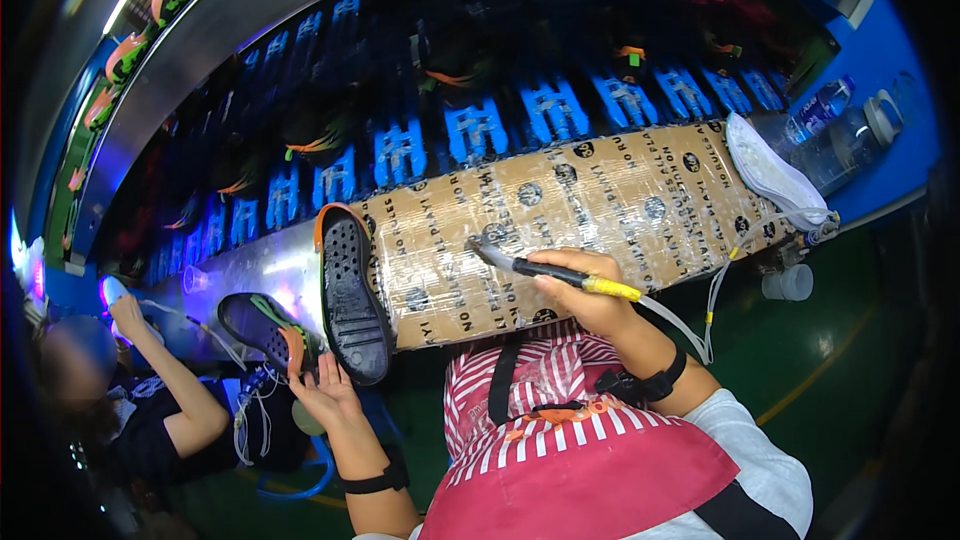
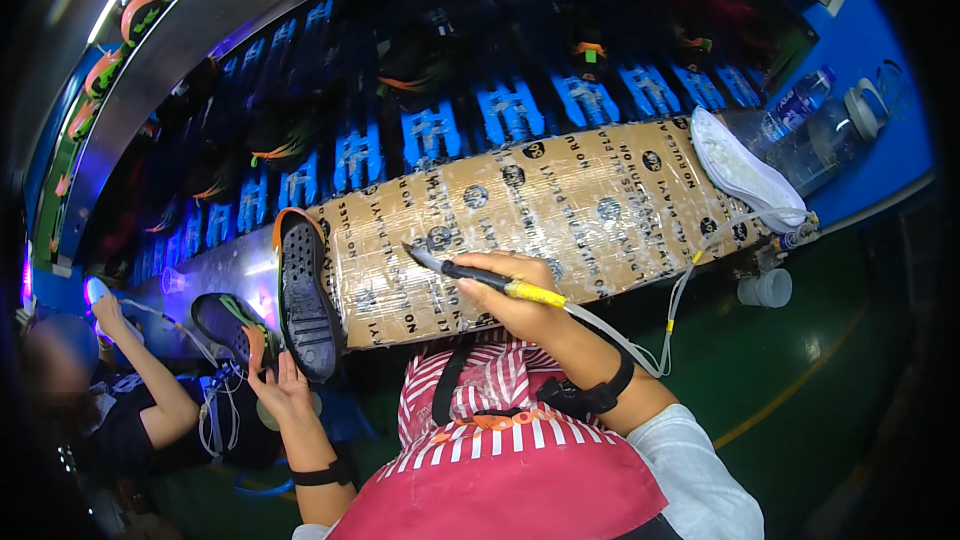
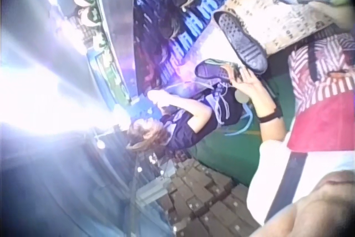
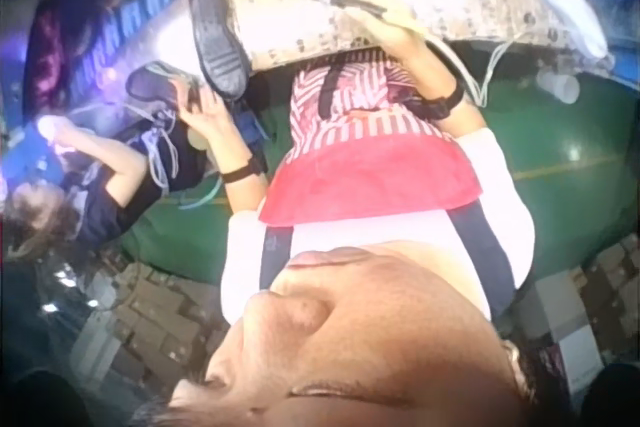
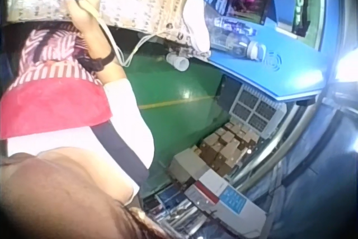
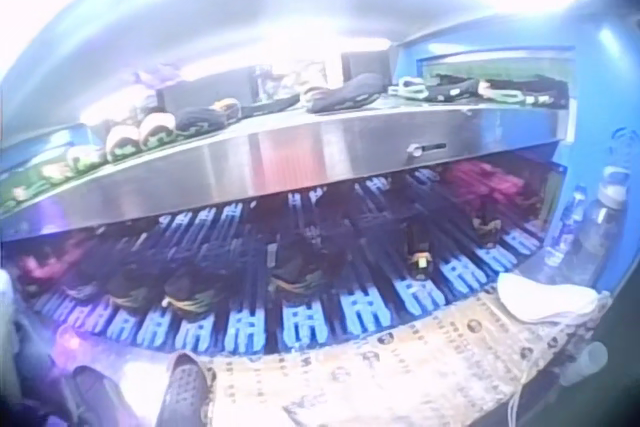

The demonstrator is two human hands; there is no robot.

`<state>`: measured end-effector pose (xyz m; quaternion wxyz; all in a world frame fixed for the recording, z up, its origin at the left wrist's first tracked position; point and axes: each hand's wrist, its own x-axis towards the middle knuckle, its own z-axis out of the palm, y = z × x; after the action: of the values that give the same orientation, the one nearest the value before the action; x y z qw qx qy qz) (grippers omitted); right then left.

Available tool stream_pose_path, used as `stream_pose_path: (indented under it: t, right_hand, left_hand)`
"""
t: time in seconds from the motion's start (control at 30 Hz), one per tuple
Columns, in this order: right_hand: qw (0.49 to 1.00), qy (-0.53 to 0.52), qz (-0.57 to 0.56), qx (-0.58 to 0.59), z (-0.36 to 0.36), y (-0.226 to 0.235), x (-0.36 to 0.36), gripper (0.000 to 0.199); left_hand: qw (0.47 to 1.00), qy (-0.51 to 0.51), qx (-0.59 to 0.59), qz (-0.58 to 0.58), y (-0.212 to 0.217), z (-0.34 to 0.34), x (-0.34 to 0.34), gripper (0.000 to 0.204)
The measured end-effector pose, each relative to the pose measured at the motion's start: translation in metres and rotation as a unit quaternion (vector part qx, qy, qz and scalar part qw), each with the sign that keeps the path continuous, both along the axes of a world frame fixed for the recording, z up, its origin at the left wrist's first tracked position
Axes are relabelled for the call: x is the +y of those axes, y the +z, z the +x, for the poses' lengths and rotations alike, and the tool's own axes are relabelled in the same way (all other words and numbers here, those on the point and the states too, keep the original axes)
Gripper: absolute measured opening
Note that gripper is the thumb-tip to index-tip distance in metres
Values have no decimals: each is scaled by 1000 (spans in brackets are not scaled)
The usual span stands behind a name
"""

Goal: Applying adhesive to the bottom of shoe soles using a brush and then placing the prepared soles on a conveyor belt.

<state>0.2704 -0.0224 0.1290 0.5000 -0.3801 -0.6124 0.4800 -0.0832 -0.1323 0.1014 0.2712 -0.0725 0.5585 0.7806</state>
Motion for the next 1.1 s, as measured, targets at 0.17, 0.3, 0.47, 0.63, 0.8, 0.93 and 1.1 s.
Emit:
stream_pose_path:
  t: [0.17,0.3,0.47,0.63,0.8,0.93,1.1]
  right_hand:
    - [1000,-4,-20,20,1,-7,2,23]
    - [999,-16,-27,8,6,-8,1,25]
    - [997,-47,-57,19,14,-2,3,26]
    - [987,-97,-90,89,22,-10,10,27]
    - [975,-179,-67,112,36,-5,12,30]
    - [967,-198,-70,147,47,-4,13,30]
    - [967,-188,-69,159,59,4,9,29]
  left_hand:
    - [976,61,-148,150,-10,-53,6,55]
    - [976,35,-167,137,7,-57,17,42]
    - [992,-42,-38,112,33,-14,8,38]
    - [929,-321,61,175,78,58,10,41]
    - [885,-453,-100,51,52,101,16,48]
    - [867,-470,-165,31,40,136,18,60]
    - [864,-406,-292,50,41,149,47,57]
